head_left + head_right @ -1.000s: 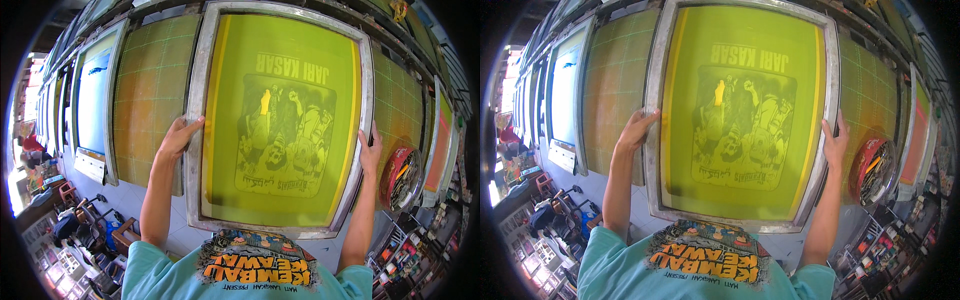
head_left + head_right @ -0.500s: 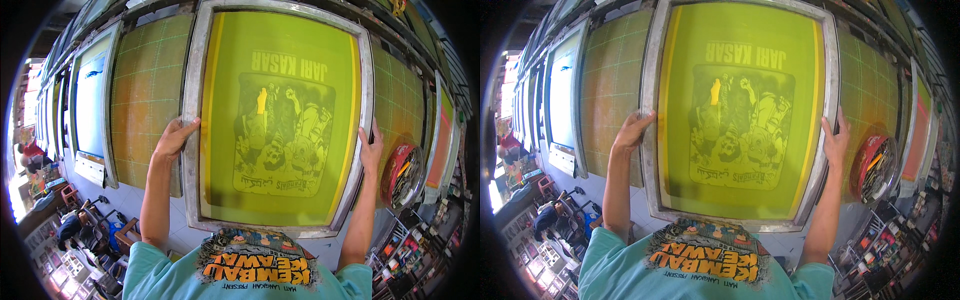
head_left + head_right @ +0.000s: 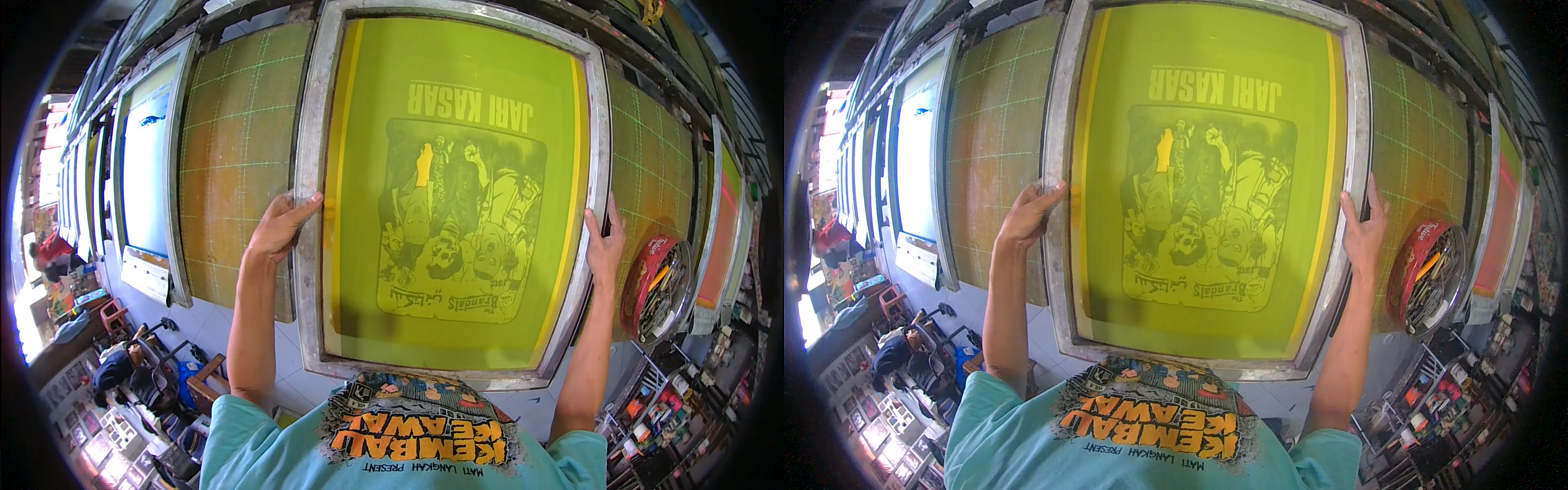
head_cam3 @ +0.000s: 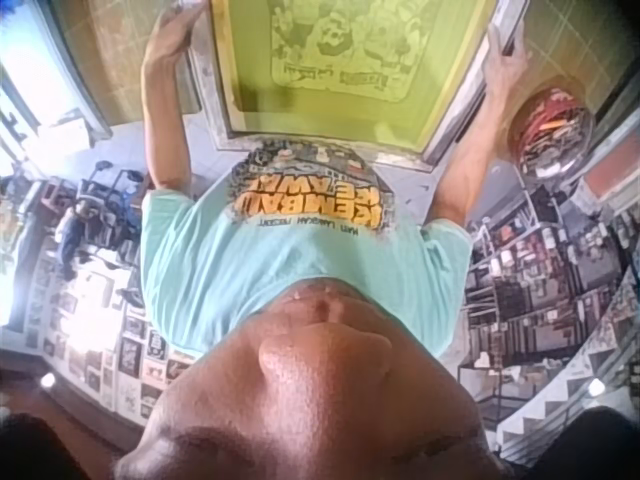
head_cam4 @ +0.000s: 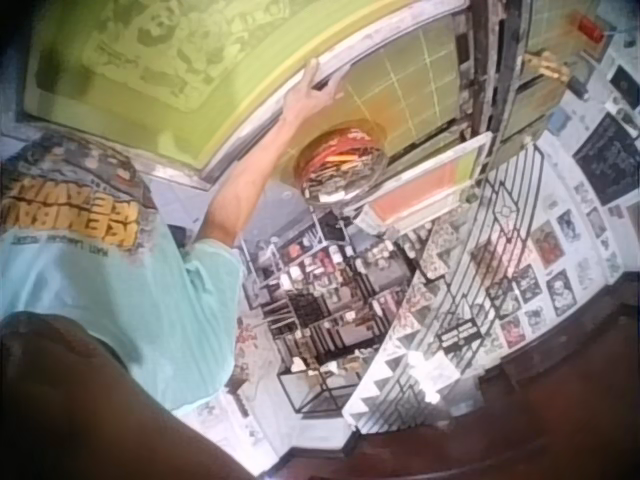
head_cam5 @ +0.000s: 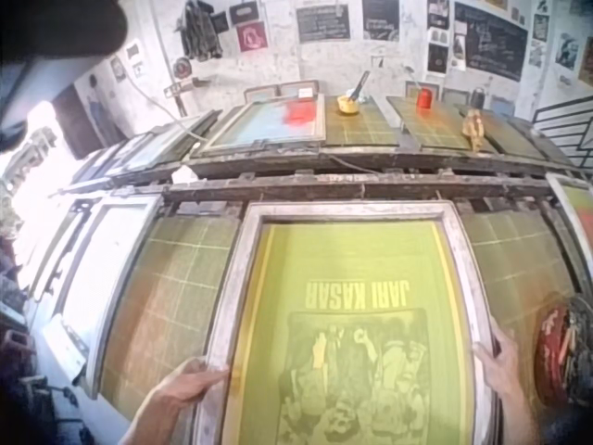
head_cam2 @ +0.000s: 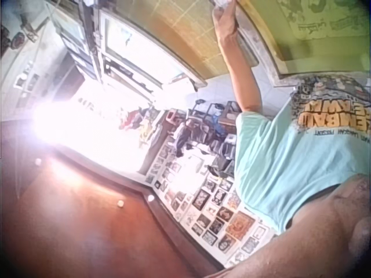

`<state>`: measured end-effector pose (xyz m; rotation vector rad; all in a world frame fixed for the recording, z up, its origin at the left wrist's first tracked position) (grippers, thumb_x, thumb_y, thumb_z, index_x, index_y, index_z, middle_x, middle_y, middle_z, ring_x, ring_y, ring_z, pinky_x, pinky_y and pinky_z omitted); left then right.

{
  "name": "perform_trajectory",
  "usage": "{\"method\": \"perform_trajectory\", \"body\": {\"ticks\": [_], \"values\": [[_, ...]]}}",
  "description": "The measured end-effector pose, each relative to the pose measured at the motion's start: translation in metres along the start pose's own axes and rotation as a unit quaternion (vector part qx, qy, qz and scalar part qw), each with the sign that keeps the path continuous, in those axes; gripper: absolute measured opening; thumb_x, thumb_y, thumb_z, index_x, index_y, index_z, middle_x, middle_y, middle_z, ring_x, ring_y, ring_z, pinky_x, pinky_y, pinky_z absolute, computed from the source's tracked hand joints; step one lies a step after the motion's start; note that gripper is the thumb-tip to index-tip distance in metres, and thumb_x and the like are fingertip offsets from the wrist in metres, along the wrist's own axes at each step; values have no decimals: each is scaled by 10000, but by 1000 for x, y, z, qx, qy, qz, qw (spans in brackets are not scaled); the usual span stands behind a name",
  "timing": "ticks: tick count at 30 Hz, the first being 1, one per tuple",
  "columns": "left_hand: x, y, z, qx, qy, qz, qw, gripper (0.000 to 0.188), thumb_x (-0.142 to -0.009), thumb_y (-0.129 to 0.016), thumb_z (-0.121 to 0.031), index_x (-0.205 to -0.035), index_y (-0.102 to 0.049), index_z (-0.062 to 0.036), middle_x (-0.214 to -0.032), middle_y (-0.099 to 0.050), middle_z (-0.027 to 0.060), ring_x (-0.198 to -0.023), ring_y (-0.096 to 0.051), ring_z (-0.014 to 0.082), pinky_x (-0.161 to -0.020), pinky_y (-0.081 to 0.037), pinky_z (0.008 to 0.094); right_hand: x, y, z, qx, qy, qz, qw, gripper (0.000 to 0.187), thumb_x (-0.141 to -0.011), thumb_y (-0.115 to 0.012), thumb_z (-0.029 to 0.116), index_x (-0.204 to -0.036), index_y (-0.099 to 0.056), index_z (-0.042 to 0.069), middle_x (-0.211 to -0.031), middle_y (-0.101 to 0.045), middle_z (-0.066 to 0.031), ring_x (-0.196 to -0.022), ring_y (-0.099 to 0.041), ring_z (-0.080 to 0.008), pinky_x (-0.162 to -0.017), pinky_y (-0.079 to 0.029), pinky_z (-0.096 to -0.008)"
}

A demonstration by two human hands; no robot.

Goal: The person positions a large green screen printing frame onto a metal workbench and secures it using clamps. They use a wrench to tighten the clamps at the top of the frame, ensuring it is firmly held in place for the printing process.

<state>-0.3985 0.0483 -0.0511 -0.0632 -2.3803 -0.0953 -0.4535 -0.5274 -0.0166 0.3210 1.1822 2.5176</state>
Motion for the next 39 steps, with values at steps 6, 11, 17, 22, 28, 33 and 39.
{"method": "perform_trajectory", "body": {"ticks": [6, 11, 17, 22, 28, 33, 39], "values": [[14, -16, -20, 29, -1, 25, 999, 471, -945, -758, -298, -1182, -620, 85, -1045, -702, 106, -879, -654, 119, -749, -528, 276, 0, -1, 0, 6, 2, -15, 1000, 657, -947, -709, 352, -1466, -510, 1, -1468, -549, -209, -1419, -411, -362, -1234, -191, -481], [19, -21, -21, 20, -31, 7, 999, 629, -946, -755, -294, -1354, -497, 109, -1257, -643, 184, -1168, -599, 196, -1019, -463, 339, 0, -2, -3, 20, 22, -21, 999, 652, -948, -706, 343, -1459, -512, -12, -1468, -547, -213, -1425, -409, -358, -1235, -186, -480], [14, -9, -6, -26, -30, -66, 997, 948, -932, -767, -329, -1544, -200, 121, -1415, -522, 262, -1330, -504, 253, -1144, -357, 363, 4, -1, 1, 9, 8, -29, 1000, 663, -944, -709, 360, -1450, -518, -23, -1472, -534, -234, -1420, -422, -355, -1225, -211, -454], [3, -13, -4, -44, -119, -52, 991, 973, -926, -765, -377, -1565, -196, 86, -1477, -461, 274, -1385, -446, 279, -1171, -321, 406, -1, -1, -3, -2, 56, -60, 997, 731, -920, -734, 399, -1432, -508, -71, -1429, -534, -307, -1365, -482, -387, -1168, -327, -438], [30, -37, -30, -279, -342, -234, 866, 945, -878, -742, -552, -1567, -327, -57, -1553, -391, 274, -1434, -401, 410, -1169, -334, 507, 0, 5, -3, 17, 59, -124, 990, 727, -909, -739, 450, -1464, -525, 33, -1403, -566, -280, -1244, -582, -373, -1062, -439, -415], [48, -64, -37, -476, -370, -250, 758, 981, -848, -720, -625, -1569, -339, -78, -1641, -251, 234, -1511, -259, 406, -1183, -335, 507, 1, 5, 0, 11, 65, -130, 989, 686, -891, -750, 468, -1439, -578, 93, -1279, -606, -220, -1046, -625, -317, -968, -480, -412], [41, -73, -37, -548, -341, -249, 723, 963, -864, -685, -632, -1561, -359, -54, -1650, -226, 234, -1522, -236, 396, -1182, -343, 491, 7, 6, -1, 12, 42, -119, 992, 597, -909, -736, 457, -1378, -640, 101, -1294, -609, -205, -1169, -606, -317, -1027, -455, -412]]}}
Point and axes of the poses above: each hand's wrist, its own x-axis away from the middle knuckle, its own y-axis out of the back of the hand, z = x × y, the point moved 6 cm from there along -x, towards the middle knuckle
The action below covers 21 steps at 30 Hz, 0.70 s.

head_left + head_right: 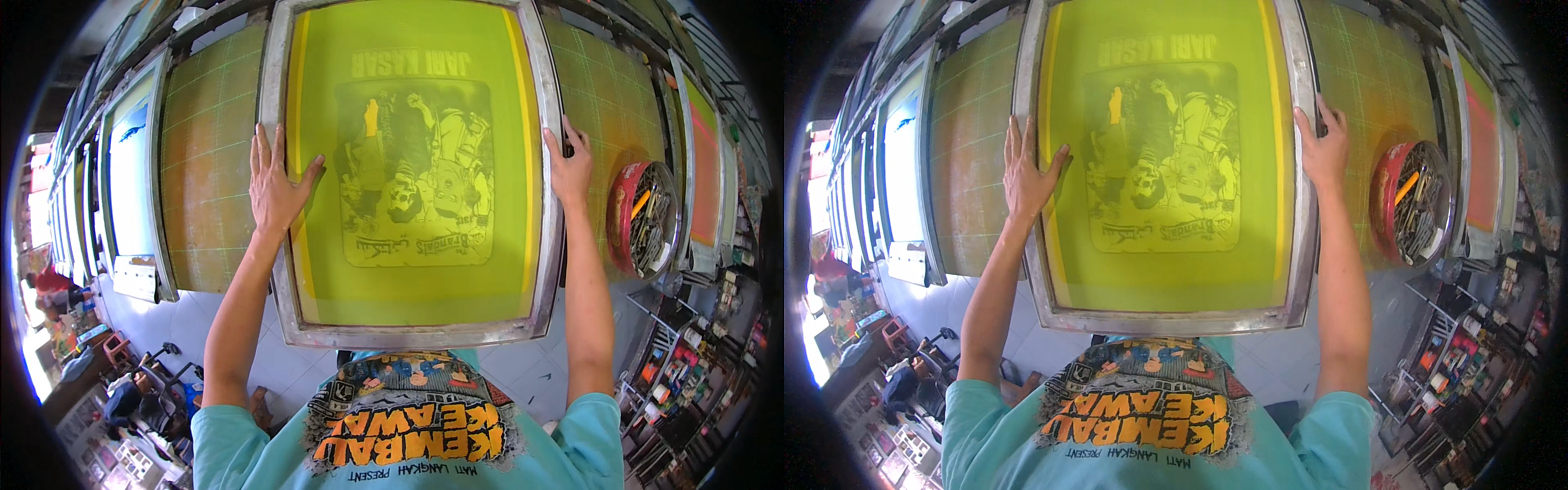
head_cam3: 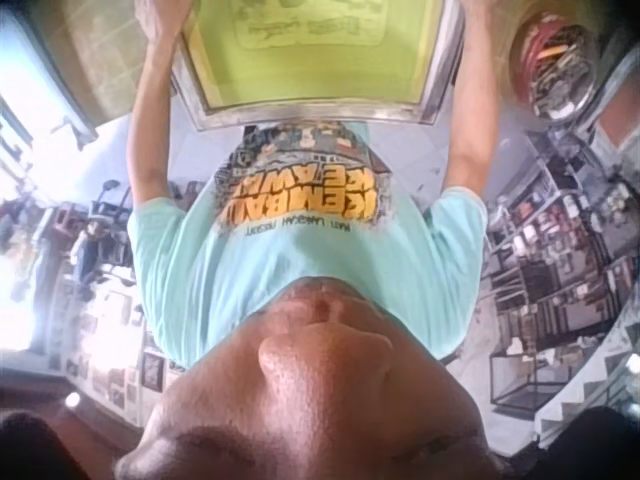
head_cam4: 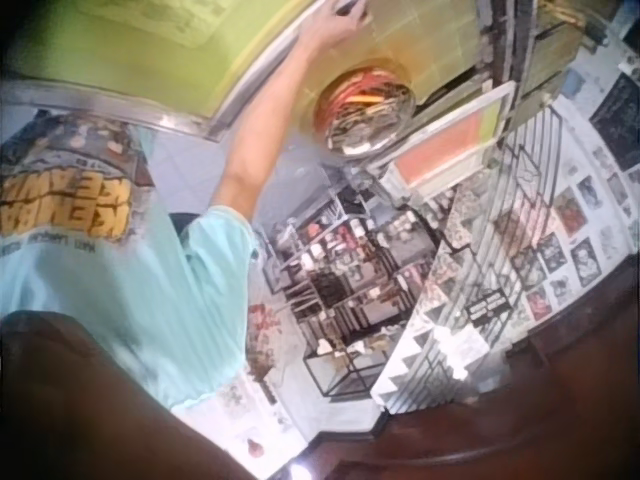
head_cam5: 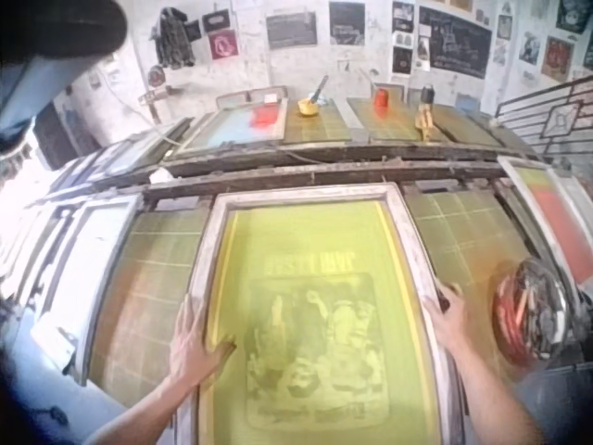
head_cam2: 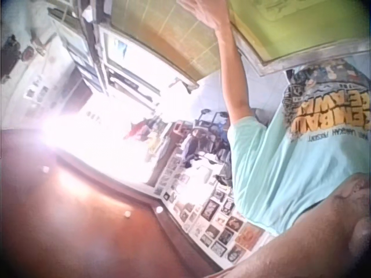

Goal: The person positions a large green screen printing frame onto a metal workbench and secures it using clamps. They use a wrench to tighten the clamps at the top of the frame, ensuring it is firmly held in place for the printing process.

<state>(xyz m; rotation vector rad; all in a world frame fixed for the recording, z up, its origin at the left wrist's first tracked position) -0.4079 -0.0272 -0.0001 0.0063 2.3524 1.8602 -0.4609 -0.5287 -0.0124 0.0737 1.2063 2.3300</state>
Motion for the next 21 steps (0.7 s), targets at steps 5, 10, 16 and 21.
{"method": "perform_trajectory", "body": {"ticks": [5, 10, 16, 21], "values": [[3, -6, 16, 26, 63, -33, 997, 918, -915, -627, -630, -1554, -367, -25, -1651, -246, 217, -1503, -300, 378, -1180, -349, 471, -1, -2, 2, -30, 4, 8, 1000, 623, -901, -740, 472, -1368, -640, 73, -1268, -602, -193, -1178, -596, -326, -1032, -450, -404], [-4, -5, 52, 204, 168, -100, 959, 691, -974, -636, -483, -1442, -526, 14, -1563, -415, 216, -1401, -459, 360, -1134, -396, 457, -3, -1, -1, -34, 8, 4, 999, 655, -875, -767, 470, -1344, -648, 29, -1243, -593, -183, -1165, -596, -317, -1016, -460, -385], [-9, -13, 61, 198, 162, -128, 958, 532, -989, -659, -370, -1350, -624, 20, -1253, -657, 218, -1159, -640, 321, -1018, -483, 422, -10, -7, -3, -30, -5, 15, 999, 658, -867, -775, 461, -1342, -650, 23, -1263, -591, -183, -1188, -586, -319, -1019, -458, -395], [-14, -6, 50, 313, 194, -34, 929, 597, -985, -677, -362, -1422, -548, 25, -1299, -634, 234, -1205, -608, 255, -1039, -465, 358, -12, -5, -9, -8, -11, 19, 1000, 702, -849, -776, 504, -1349, -646, 29, -1296, -583, -191, -1206, -581, -328, -1024, -456, -410]]}}
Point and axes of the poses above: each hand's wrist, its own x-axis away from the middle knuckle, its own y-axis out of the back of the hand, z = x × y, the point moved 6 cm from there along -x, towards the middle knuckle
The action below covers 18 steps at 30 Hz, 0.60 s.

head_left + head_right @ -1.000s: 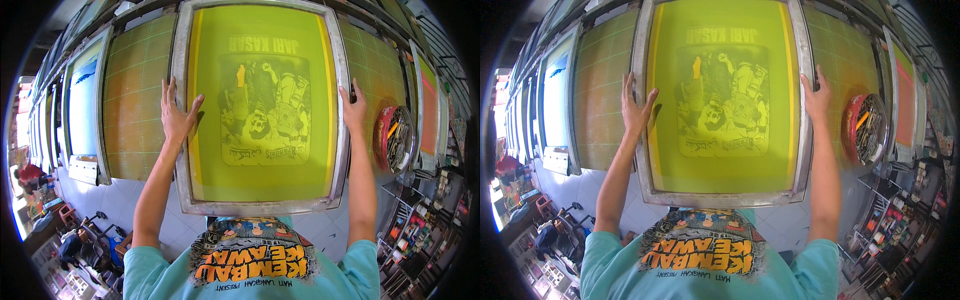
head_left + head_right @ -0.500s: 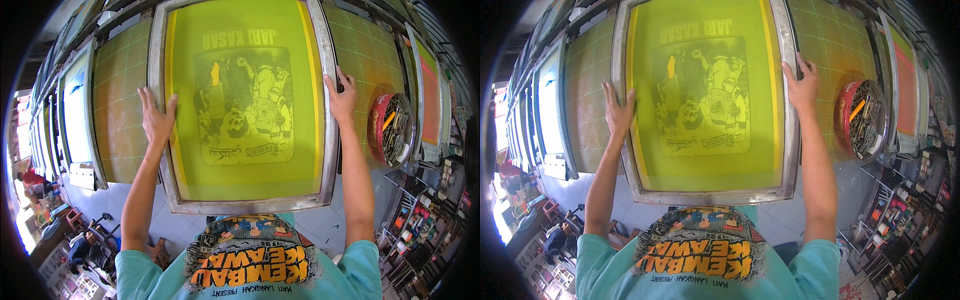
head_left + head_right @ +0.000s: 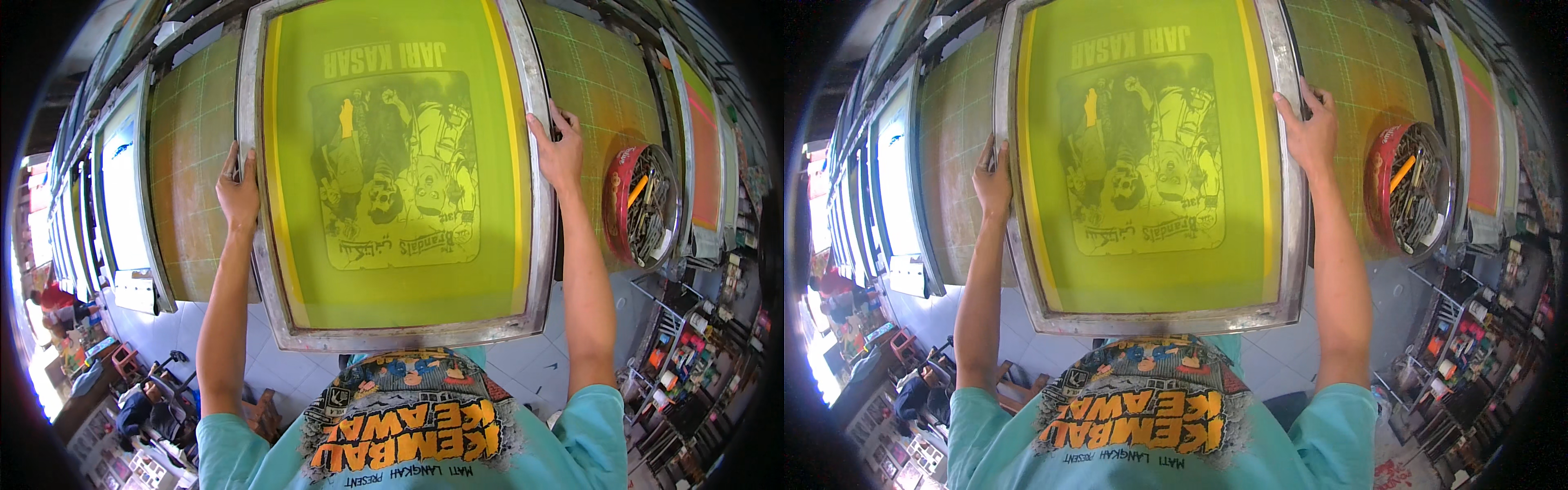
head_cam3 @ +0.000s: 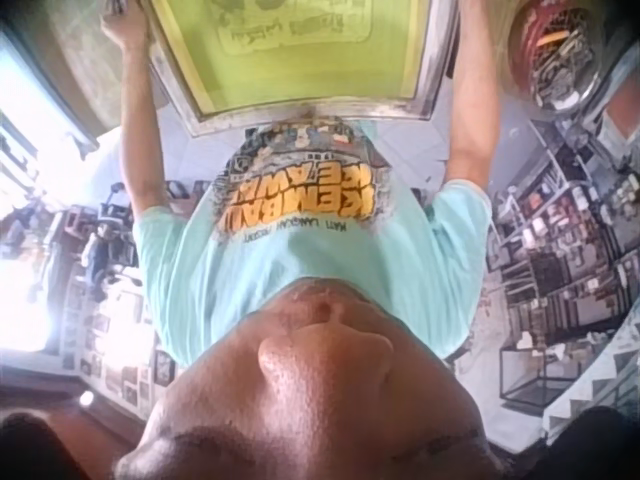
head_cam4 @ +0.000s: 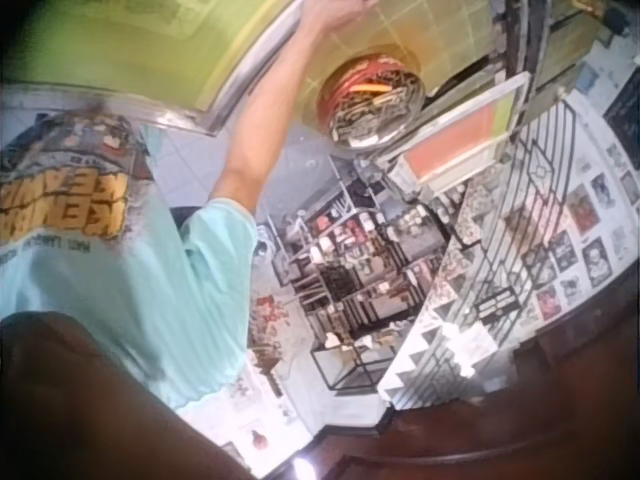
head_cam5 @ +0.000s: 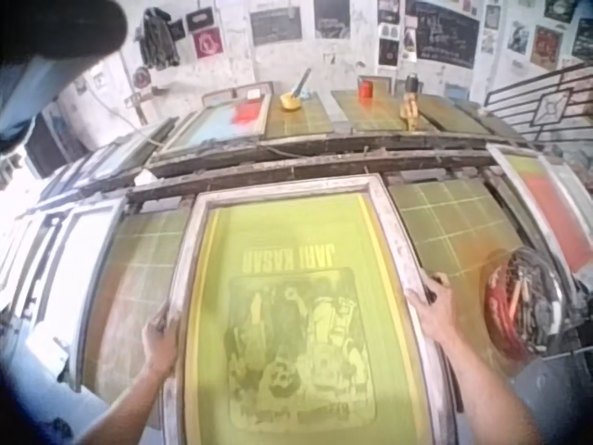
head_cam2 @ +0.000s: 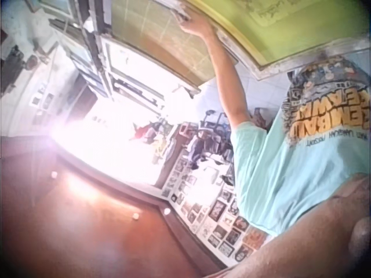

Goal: The person positions a large green screen printing frame onto a metal workbench and secures it using clamps. They use a wrench to tighten the clamps at the top of the frame, ensuring it is firmly held in place for the printing process.

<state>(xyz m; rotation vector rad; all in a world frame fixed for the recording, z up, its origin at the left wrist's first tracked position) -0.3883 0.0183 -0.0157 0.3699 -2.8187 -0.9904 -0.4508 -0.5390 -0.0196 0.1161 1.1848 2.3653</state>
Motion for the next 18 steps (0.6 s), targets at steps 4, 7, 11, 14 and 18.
{"method": "perform_trajectory", "body": {"ticks": [4, 7, 11, 14, 18], "values": [[2, 0, 7, 120, 31, 121, 985, 767, -989, -681, -372, -1512, -366, 91, -1415, -555, 245, -1281, -549, 230, -1086, -423, 330, 5, 1, 9, 13, 11, 5, 1000, 742, -836, -775, 540, -1352, -642, 23, -1298, -583, -202, -1215, -576, -343, -1027, -454, -420], [-6, -2, 22, 77, 87, 121, 986, 878, -984, -687, -390, -1520, -261, 160, -1464, -496, 276, -1352, -491, 259, -1138, -373, 352, 2, -1, -1, 28, 12, 1, 1000, 758, -828, -780, 546, -1346, -641, 11, -1285, -586, -213, -1201, -581, -353, -1028, -455, -423], [-5, -5, 14, 102, 102, 127, 981, 917, -973, -694, -424, -1526, -248, 156, -1455, -492, 298, -1374, -467, 278, -1152, -355, 378, 2, -3, -2, -13, 20, -11, 1000, 752, -827, -780, 547, -1330, -650, 3, -1270, -594, -218, -1186, -593, -360, -1028, -460, -431], [-15, -1, 35, 94, 118, 138, 979, 951, -956, -706, -455, -1524, -250, 157, -1459, -482, 306, -1381, -457, 284, -1156, -348, 380, 1, -2, 5, -10, 13, -6, 1000, 751, -832, -775, 545, -1334, -646, 2, -1268, -597, -213, -1186, -594, -360, -1027, -460, -434], [-20, -7, 37, 125, 170, 201, 957, 1032, -928, -721, -493, -1522, -206, 175, -1527, -394, 328, -1453, -371, 324, -1198, -277, 409, -2, -3, -1, 13, 5, 3, 1000, 760, -837, -767, 553, -1329, -645, -13, -1293, -585, -198, -1204, -581, -351, -1040, -452, -443]]}}
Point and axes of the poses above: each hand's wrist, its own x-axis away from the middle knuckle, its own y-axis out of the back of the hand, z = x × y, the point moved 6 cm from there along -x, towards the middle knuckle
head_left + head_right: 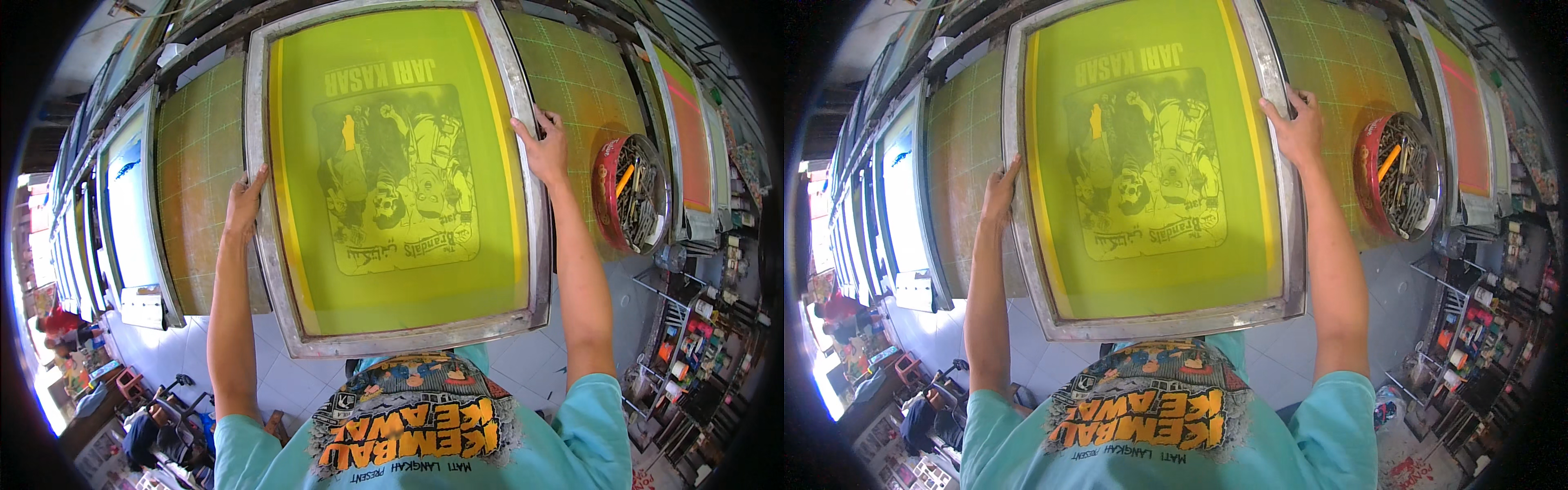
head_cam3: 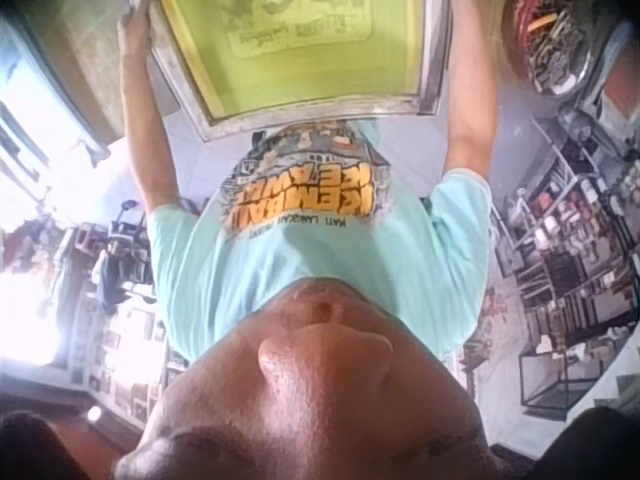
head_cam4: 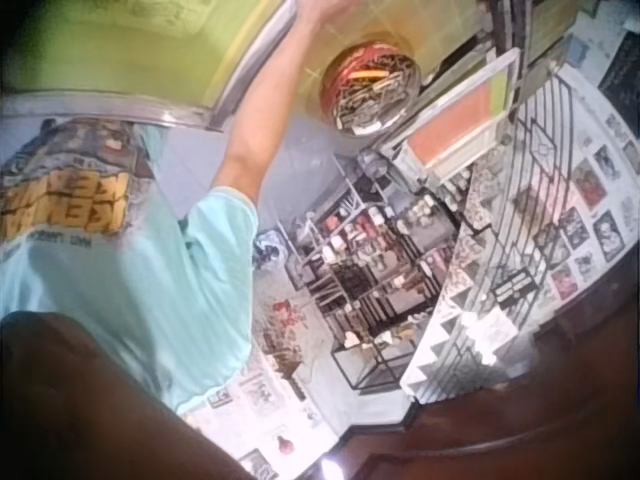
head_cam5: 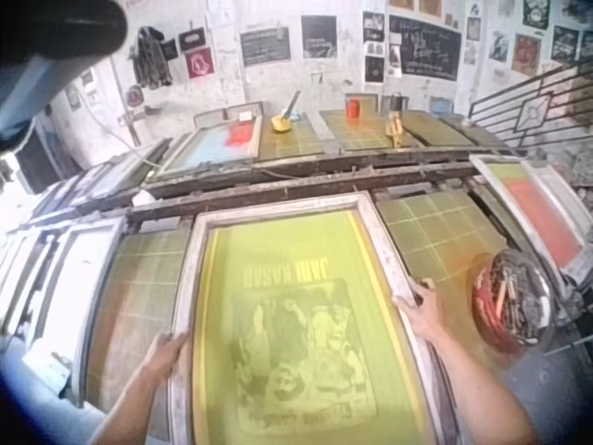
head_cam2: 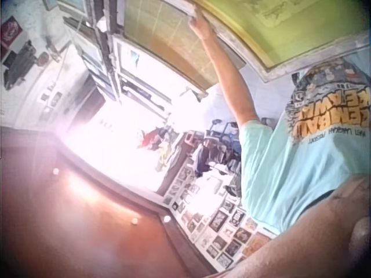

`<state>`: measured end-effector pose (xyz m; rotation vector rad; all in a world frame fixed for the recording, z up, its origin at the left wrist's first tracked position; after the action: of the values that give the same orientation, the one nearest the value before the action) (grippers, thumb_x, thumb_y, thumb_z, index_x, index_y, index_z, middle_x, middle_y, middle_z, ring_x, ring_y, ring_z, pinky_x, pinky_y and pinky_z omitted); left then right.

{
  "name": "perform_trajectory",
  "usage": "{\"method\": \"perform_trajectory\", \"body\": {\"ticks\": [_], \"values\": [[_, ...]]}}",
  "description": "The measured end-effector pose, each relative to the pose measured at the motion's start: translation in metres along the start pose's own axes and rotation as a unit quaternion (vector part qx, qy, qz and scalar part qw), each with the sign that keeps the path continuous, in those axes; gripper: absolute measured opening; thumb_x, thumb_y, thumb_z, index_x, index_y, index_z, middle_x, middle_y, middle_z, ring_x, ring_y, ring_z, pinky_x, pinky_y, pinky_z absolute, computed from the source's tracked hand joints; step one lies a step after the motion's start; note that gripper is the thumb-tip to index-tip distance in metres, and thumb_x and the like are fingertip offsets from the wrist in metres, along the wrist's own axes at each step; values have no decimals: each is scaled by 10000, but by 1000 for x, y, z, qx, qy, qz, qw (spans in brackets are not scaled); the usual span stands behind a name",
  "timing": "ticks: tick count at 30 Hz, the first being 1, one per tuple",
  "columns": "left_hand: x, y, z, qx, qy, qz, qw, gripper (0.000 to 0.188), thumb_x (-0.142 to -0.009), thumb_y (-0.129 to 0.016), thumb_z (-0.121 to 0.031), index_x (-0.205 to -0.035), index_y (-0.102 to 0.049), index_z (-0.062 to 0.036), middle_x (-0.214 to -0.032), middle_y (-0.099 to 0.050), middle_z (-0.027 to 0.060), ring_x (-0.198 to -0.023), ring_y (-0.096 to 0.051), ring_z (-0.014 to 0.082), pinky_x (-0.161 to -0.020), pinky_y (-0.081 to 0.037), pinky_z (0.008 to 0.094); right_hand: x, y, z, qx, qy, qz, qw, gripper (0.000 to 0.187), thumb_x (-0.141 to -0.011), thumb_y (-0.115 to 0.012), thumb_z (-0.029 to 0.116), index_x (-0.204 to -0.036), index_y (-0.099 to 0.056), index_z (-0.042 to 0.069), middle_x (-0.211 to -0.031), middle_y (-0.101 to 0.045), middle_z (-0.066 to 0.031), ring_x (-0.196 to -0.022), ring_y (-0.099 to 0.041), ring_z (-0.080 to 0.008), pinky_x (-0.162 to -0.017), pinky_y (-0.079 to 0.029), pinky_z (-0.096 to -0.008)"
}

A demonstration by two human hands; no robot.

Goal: The person positions a large green screen printing frame onto a metal workbench and secures it using clamps. They use a wrench to tighten the clamps at the top of the frame, ensuring it is firmly held in place for the printing process.

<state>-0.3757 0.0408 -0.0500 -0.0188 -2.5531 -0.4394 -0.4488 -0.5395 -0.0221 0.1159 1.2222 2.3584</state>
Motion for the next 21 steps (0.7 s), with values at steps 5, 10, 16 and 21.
{"method": "perform_trajectory", "body": {"ticks": [5, 10, 16, 21], "values": [[7, -2, -4, 19, 18, -16, 1000, 1079, -916, -729, -494, -1527, -153, 182, -1558, -354, 327, -1496, -304, 346, -1235, -179, 436, -1, -3, -5, -24, -4, -7, 1000, 754, -834, -780, 537, -1318, -648, -25, -1293, -581, -188, -1211, -577, -336, -1045, -447, -431], [2, 6, 9, 46, 12, -11, 999, 1008, -932, -723, -461, -1549, -187, 129, -1574, -361, 269, -1488, -321, 315, -1237, -191, 421, 2, -3, 4, -59, -18, 6, 998, 714, -824, -815, 479, -1300, -662, -31, -1275, -583, -174, -1201, -582, -306, -1041, -441, -402], [11, 3, 4, 74, 59, -22, 995, 804, -979, -682, -392, -1541, -314, 50, -1470, -498, 236, -1359, -508, 277, -1094, -447, 361, 3, 0, 2, -62, -27, -1, 998, 679, -825, -828, 437, -1298, -668, -23, -1273, -586, -154, -1181, -579, -268, -1023, -450, -375], [16, 1, -1, 55, 65, -88, 992, 832, -959, -699, -434, -1516, -337, 67, -1404, -541, 254, -1256, -593, 300, -1014, -520, 381, 3, -3, 3, -90, -32, 9, 995, 621, -844, -823, 373, -1297, -668, -23, -1269, -587, -133, -1158, -586, -234, -1012, -458, -351]]}}
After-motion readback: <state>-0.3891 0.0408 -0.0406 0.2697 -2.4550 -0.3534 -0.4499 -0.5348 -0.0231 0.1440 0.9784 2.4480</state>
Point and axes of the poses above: each hand's wrist, its own x-axis away from the middle knuckle, its own y-axis out of the back of the hand, z = x × y, the point moved 6 cm from there along -x, towards the middle knuckle
